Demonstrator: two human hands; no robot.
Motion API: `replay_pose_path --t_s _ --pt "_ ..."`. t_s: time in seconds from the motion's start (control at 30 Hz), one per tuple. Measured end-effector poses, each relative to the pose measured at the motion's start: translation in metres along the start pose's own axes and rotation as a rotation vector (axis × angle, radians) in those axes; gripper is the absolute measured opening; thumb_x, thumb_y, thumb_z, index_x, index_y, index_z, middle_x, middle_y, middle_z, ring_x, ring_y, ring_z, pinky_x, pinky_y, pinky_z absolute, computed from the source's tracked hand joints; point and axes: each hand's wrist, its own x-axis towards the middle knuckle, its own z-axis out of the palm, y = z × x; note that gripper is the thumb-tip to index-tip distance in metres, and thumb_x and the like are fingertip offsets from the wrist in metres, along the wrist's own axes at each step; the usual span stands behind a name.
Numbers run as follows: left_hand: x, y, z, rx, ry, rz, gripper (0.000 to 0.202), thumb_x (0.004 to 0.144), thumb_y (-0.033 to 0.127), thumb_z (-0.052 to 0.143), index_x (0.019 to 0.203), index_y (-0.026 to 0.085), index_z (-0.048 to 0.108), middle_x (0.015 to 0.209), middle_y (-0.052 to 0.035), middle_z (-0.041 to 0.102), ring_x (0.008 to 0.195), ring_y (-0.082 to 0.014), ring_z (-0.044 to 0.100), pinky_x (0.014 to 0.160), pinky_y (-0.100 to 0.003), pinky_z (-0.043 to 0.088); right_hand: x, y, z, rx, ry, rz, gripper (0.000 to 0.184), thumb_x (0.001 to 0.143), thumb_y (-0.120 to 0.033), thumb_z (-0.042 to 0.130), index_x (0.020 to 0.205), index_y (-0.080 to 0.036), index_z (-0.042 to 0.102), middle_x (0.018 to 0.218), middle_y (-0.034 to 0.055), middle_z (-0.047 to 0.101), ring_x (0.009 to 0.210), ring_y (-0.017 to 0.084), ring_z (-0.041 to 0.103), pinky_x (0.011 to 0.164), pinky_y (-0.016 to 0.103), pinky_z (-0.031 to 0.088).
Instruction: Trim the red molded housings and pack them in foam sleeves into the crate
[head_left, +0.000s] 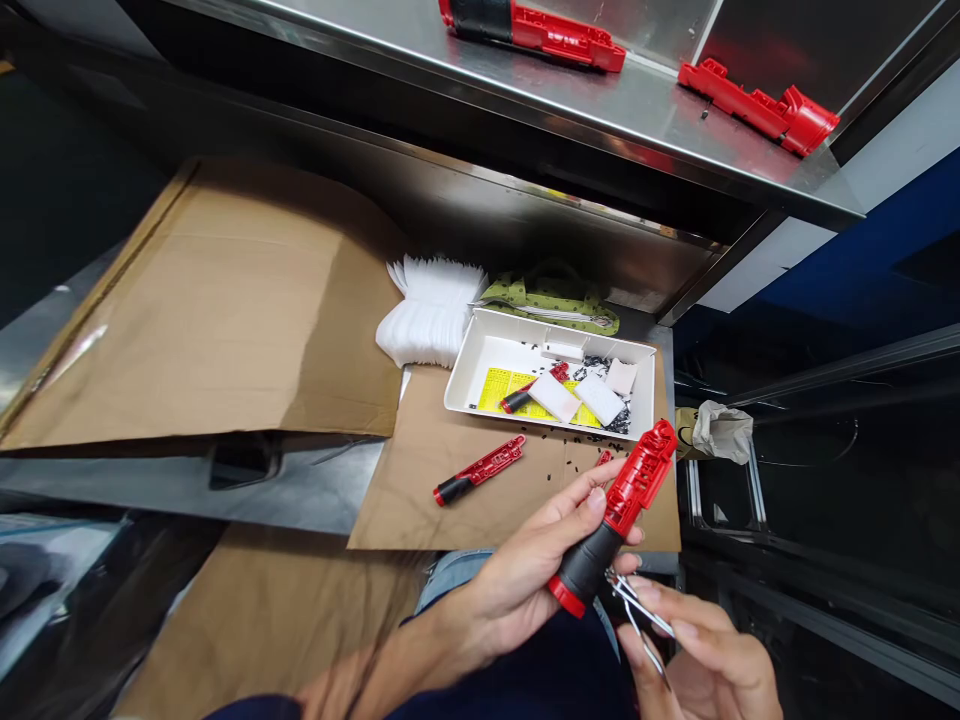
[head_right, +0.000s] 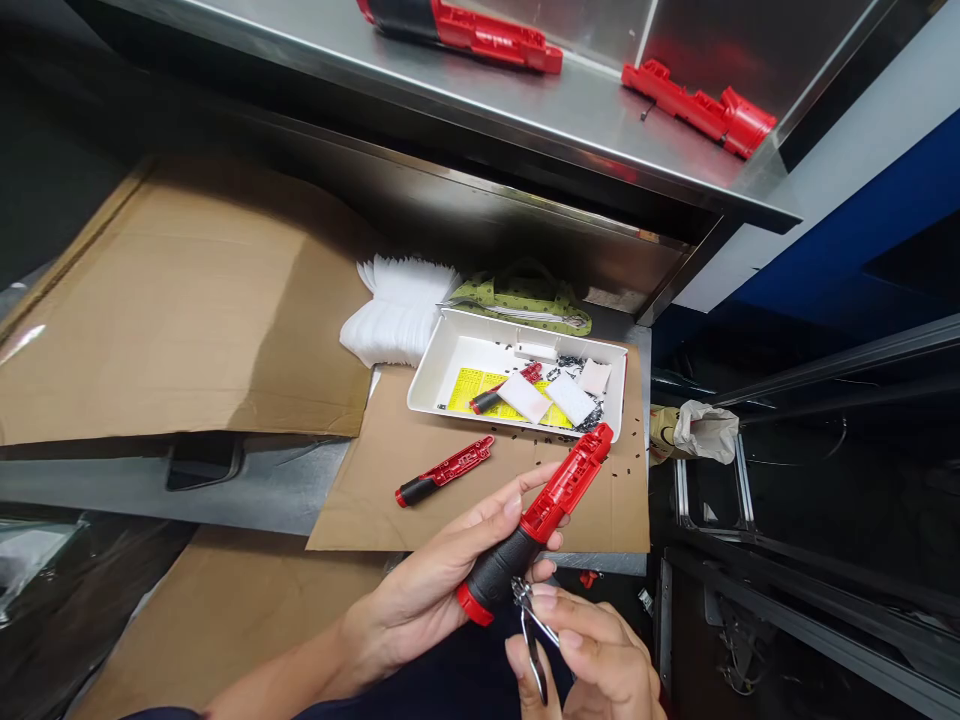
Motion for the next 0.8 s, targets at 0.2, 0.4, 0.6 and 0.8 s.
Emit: replay_pose_path --t_s 0.2,0.4,0.6,0.8 --pt "0.001 0.000 -0.001 0.032 0.003 0.001 0.069 0.085 0.041 0.074 0.145 0.020 0.046 0.089 -0.0067 0.073 0.072 -0.0130 0.070 0.071 -0.020 0.053 -0.002 -0.005 0.015 0.056 0.131 0.085 0.020 0.081 -0.015 0.076 0.094 -0.021 0.062 0.085 0.0057 0.078 0.076 0.023 0.077 0.064 0.032 0.066" --pt "0.002 -0.001 0.000 0.050 0.002 0.013 0.074 0.082 0.040 0.077 0.145 0.020 0.045 0.088 -0.0064 0.073 0.072 -0.0124 0.070 0.072 -0.020 0.054 -0.001 -0.006 0.016 0.039 0.118 0.080 0.018 0.083 -0.017 0.076 0.093 -0.021 0.062 0.085 0.0045 0.077 0.076 0.021 0.077 0.066 0.031 0.066" --pt "0.002 0.000 0.003 0.063 0.024 0.015 0.075 0.078 0.040 0.081 0.142 0.020 0.048 0.087 -0.0055 0.072 0.071 -0.0121 0.069 0.072 -0.020 0.055 -0.001 -0.008 0.019 0.021 0.131 0.077 0.014 0.085 -0.021 0.074 0.091 -0.020 0.061 0.083 0.0054 0.077 0.075 0.021 0.077 0.061 0.030 0.065" --pt "0.002 -0.001 0.001 0.060 0.024 0.012 0.071 0.081 0.038 0.078 0.142 0.020 0.048 0.087 -0.0059 0.072 0.069 -0.0114 0.069 0.072 -0.020 0.056 0.002 -0.008 0.021 0.066 0.120 0.089 0.015 0.085 -0.014 0.073 0.092 -0.020 0.061 0.085 0.0038 0.077 0.076 0.019 0.076 0.066 0.030 0.066"
